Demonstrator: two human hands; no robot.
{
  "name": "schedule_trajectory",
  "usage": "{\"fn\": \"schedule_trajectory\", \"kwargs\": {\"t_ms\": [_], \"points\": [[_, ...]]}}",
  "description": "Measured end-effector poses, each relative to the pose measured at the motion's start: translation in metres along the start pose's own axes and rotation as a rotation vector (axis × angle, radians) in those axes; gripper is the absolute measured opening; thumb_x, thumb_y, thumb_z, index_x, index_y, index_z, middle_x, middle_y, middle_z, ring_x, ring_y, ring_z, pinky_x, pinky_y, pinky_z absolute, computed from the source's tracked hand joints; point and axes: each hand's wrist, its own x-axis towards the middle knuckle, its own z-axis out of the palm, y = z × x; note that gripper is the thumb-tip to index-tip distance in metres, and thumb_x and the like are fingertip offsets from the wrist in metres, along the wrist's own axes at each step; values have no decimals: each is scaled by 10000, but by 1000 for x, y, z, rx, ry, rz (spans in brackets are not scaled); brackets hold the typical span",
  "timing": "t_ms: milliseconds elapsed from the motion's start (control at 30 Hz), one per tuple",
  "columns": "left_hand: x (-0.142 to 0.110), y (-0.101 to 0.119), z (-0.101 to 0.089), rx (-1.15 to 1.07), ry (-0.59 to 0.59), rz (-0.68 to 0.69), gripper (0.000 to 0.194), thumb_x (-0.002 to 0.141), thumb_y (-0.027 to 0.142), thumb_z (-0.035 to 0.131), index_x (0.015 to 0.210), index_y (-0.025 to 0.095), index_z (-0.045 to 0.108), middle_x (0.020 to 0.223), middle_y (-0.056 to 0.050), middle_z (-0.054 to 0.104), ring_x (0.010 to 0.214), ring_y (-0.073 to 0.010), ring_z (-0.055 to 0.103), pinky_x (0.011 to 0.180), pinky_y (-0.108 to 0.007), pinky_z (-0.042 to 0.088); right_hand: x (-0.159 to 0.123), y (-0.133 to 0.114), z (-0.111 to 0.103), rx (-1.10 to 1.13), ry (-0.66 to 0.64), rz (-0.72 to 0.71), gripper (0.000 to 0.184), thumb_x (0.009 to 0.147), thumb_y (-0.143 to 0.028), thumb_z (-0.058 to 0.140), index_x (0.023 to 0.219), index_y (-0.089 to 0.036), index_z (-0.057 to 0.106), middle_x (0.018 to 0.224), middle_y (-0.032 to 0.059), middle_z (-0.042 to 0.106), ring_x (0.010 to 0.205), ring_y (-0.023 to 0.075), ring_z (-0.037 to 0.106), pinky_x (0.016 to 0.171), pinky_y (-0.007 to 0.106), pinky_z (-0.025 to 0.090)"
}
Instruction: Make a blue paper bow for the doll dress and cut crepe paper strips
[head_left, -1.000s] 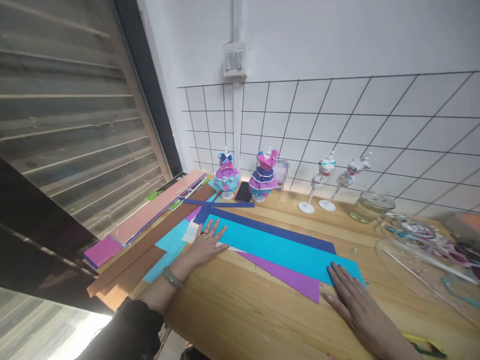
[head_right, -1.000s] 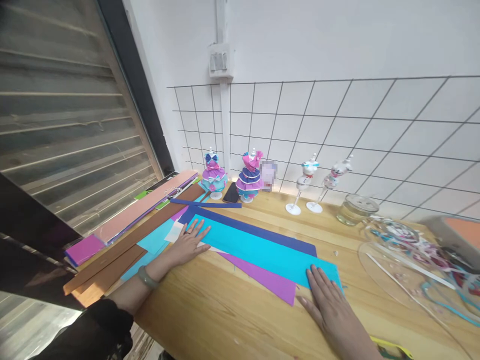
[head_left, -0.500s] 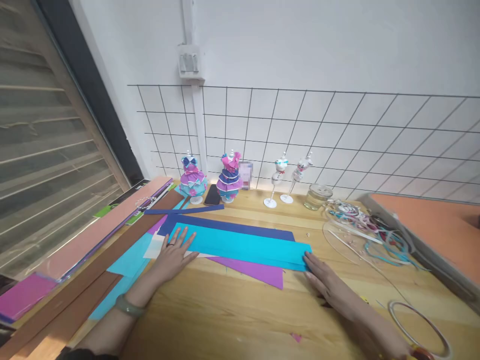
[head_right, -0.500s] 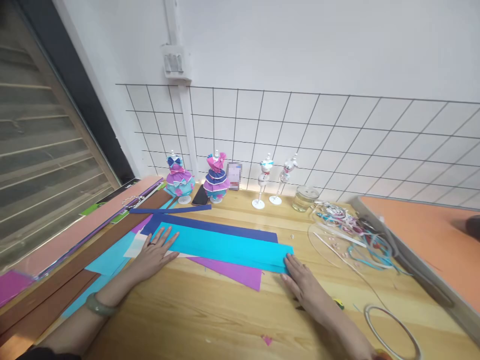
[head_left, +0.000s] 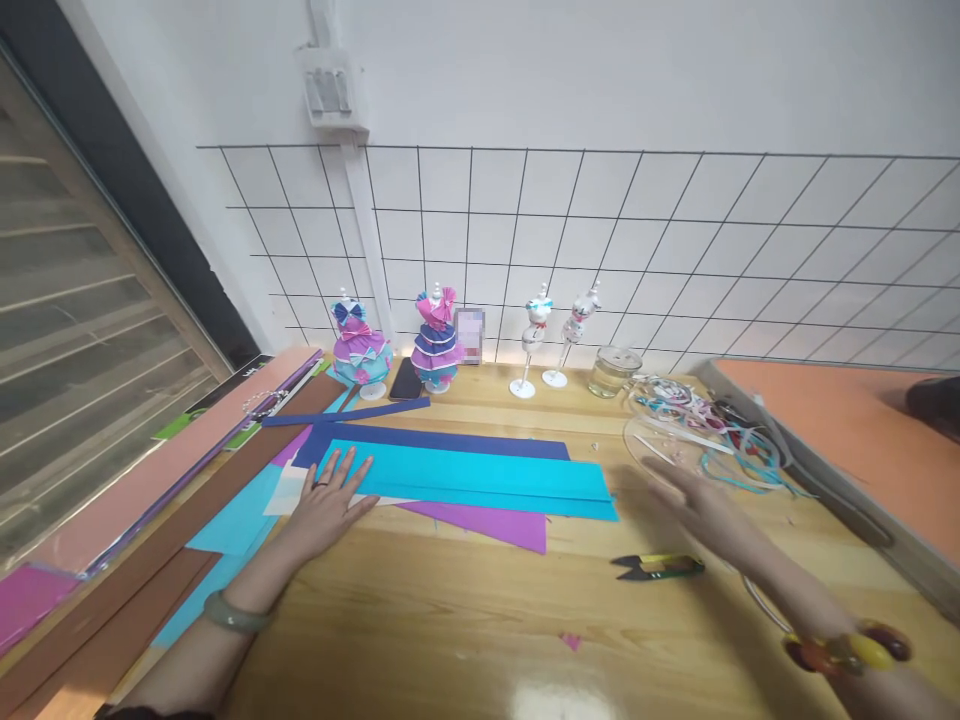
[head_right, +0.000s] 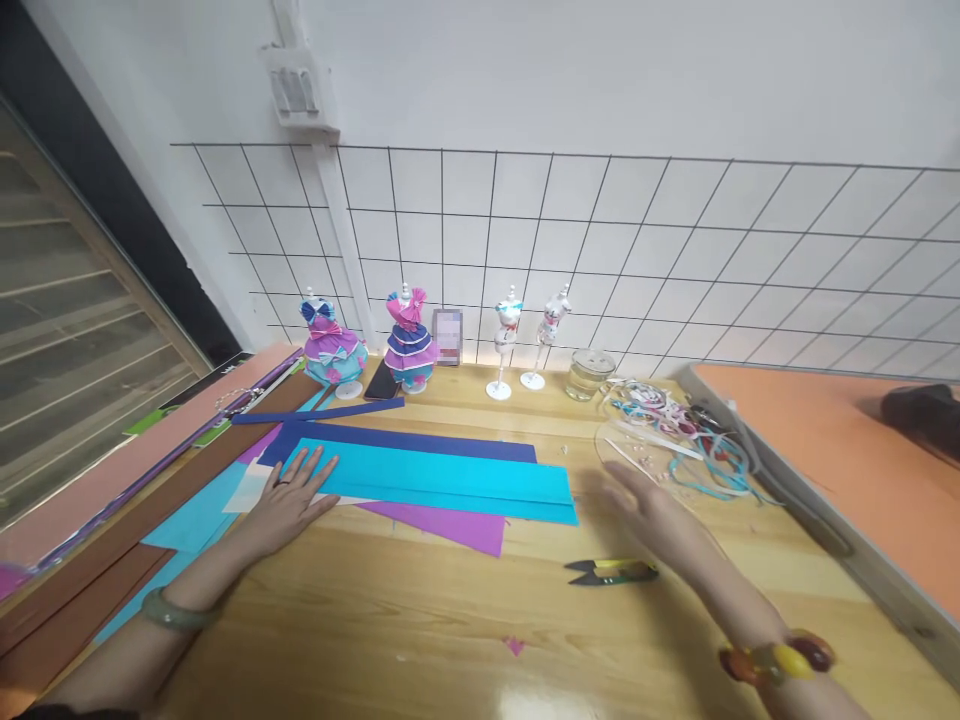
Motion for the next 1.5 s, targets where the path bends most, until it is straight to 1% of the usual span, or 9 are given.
{"fn": "schedule_trajectory", "kwargs": {"t_ms": [67,167,500,667,767,1067,1233,1367,1500], "points": [[0,1,-2,1,0,-4,637,843,629,267,1395,329,166,1487,-25,89,1364,-282,61,1067,-505,48,6,-24,21,15,-66,-170,487,854,-488,373,1190,-189,558,1251,94,557,1141,257,513,981,400,390],[-1,2,-6,-15,-27,-6,646,837,637,273,1395,327,169,1485,-32,88,1364,-287,54,1066,-510,51,22,-43,45,18,-68,-254,484,863,-465,360,1194,-166,549,1220,104,578,1113,249,533,960,405,410],[2,7,-23,-200,-145,-88,624,841,650,207,1378,335,256,1480,-50,148,1361,-299,70,1045,-561,61,61,-45,63,17,-94,-363,502,773,-511,488,1132,-175,591,1037,121,663,949,286,608,823,443,470],[17,11,-29,-190,-57,-100,637,842,631,264,1339,247,368,1393,-93,368,1338,-311,171,1052,-541,96,53,-51,59,29,-121,-371,409,808,-512,430,956,-199,649,889,101,682,825,260,628,749,407,487],[28,13,-31,-181,-22,-42,572,861,567,319,1327,242,383,1376,-85,390,1329,-290,201,1061,-496,139,48,-56,52,123,-188,-313,390,809,-538,413,795,-222,642,772,73,673,729,233,621,675,363,498],[52,10,-43,-227,-29,80,520,762,502,540,1181,194,538,1068,-109,542,1078,-274,450,903,-374,355,37,-73,29,400,-271,-117,415,756,-589,477,832,-220,652,782,30,695,700,212,626,625,298,507],[58,2,-60,-285,-97,135,320,760,473,537,811,179,655,911,-81,576,948,-233,500,837,-318,368,36,-79,18,436,-193,-30,410,724,-586,523,851,-228,674,839,28,708,752,223,643,648,280,518],[52,-2,-84,-356,-205,194,332,758,486,518,769,171,622,778,-23,587,728,-155,517,653,-236,374,44,-75,11,424,-153,-8,422,716,-588,529,867,-220,671,868,33,711,753,233,648,642,299,524],[34,4,-113,-528,-393,225,340,744,490,532,666,159,533,610,36,455,565,-96,391,510,-209,265,60,-68,7,338,-64,-13,455,718,-583,522,943,-215,667,896,38,708,766,231,651,634,308,526]]}}
